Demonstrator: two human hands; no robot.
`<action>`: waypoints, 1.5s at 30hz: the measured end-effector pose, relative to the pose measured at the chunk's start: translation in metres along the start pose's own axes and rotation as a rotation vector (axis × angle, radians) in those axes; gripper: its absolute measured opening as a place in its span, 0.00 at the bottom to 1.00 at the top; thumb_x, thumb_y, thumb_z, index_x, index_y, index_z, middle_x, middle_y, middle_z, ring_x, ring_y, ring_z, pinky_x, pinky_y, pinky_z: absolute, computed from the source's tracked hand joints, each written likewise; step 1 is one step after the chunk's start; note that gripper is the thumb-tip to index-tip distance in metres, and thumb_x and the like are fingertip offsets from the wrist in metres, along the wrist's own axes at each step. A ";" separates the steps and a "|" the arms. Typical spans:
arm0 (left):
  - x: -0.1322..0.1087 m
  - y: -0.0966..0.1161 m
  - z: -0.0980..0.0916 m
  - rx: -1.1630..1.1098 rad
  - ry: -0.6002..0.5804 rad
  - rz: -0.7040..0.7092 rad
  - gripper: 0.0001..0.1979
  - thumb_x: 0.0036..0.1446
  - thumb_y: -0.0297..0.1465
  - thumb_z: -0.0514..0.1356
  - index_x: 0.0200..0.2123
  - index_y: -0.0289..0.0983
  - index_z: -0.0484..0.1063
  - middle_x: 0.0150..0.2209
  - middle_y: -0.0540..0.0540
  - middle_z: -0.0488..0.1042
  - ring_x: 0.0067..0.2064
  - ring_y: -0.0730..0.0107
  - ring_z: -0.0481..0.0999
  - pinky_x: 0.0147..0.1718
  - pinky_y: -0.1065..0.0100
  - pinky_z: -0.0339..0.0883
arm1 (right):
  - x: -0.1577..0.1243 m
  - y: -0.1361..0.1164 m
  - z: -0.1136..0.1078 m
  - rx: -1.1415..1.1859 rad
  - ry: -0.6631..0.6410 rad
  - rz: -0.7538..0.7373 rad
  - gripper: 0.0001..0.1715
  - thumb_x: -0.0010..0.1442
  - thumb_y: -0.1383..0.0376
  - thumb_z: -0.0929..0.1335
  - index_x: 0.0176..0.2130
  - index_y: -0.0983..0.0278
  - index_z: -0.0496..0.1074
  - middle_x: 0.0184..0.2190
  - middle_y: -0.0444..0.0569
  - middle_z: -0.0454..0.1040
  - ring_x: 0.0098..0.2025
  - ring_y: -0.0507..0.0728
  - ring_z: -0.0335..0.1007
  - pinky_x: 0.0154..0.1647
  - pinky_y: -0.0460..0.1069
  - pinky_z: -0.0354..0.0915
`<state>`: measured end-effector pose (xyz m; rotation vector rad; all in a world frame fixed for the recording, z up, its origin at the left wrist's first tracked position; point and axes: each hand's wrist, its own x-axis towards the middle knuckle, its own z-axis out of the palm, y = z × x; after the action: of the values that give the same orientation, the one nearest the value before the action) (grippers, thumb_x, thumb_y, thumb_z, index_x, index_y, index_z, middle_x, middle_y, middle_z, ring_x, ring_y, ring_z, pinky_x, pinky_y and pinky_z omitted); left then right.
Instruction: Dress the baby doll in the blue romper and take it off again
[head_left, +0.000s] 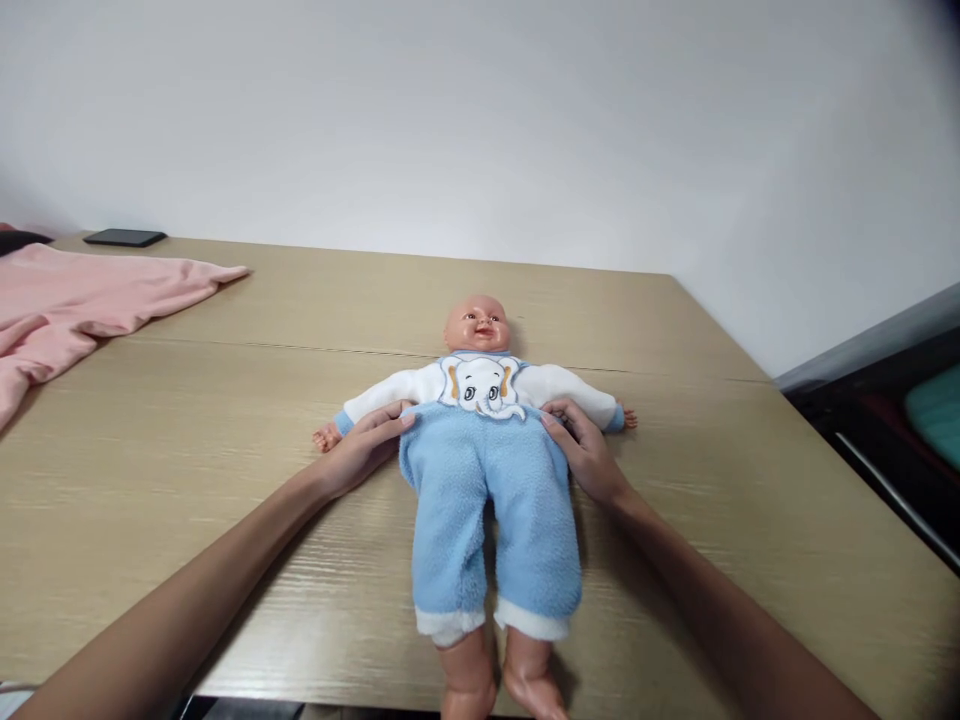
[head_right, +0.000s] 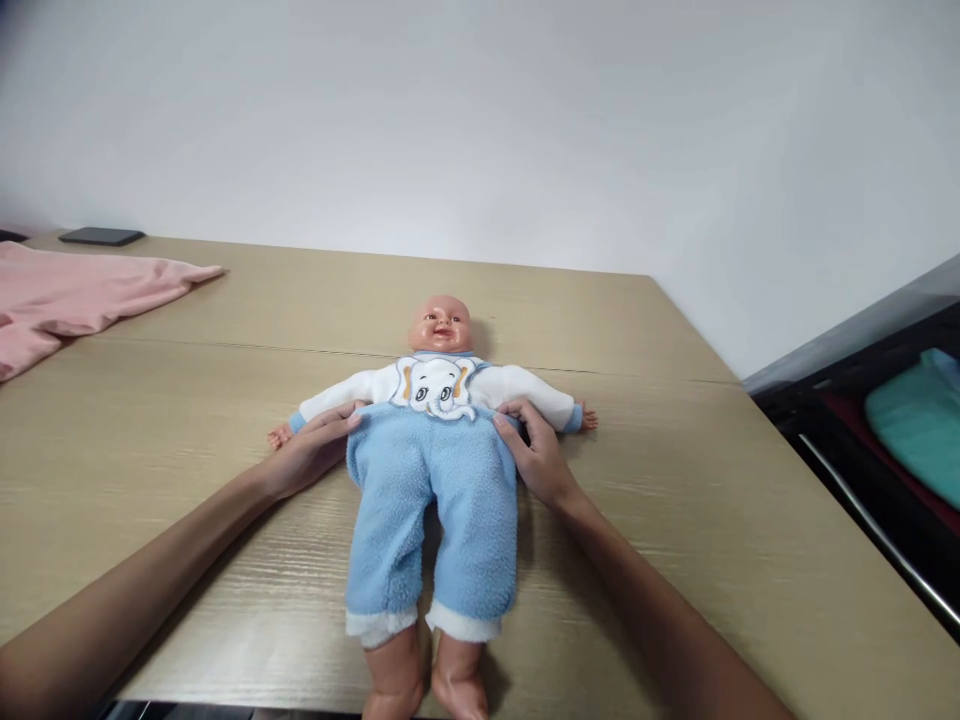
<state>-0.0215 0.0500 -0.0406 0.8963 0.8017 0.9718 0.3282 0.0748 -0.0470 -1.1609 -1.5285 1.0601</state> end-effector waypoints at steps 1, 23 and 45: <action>-0.001 0.000 -0.001 0.012 0.000 -0.005 0.17 0.62 0.43 0.77 0.41 0.37 0.81 0.36 0.48 0.76 0.39 0.65 0.72 0.41 0.67 0.65 | 0.000 0.000 0.000 -0.001 0.000 0.003 0.21 0.67 0.44 0.75 0.39 0.58 0.77 0.37 0.45 0.73 0.44 0.61 0.67 0.53 0.54 0.63; -0.013 0.007 -0.001 0.626 -0.054 0.183 0.07 0.72 0.37 0.60 0.45 0.41 0.74 0.44 0.47 0.73 0.50 0.55 0.69 0.53 0.59 0.61 | -0.007 -0.007 -0.007 -0.076 -0.059 0.060 0.06 0.59 0.58 0.71 0.36 0.57 0.74 0.36 0.46 0.71 0.43 0.63 0.65 0.51 0.57 0.61; -0.016 -0.027 0.055 -0.332 0.208 -0.007 0.14 0.61 0.37 0.76 0.47 0.40 0.82 0.49 0.45 0.86 0.57 0.50 0.83 0.57 0.56 0.80 | -0.032 -0.007 0.026 0.557 -0.017 0.588 0.27 0.59 0.39 0.77 0.42 0.56 0.83 0.43 0.56 0.88 0.55 0.74 0.84 0.55 0.66 0.80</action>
<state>0.0303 0.0129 -0.0399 0.5112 0.7876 1.1648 0.3058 0.0395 -0.0507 -1.2105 -0.8088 1.7496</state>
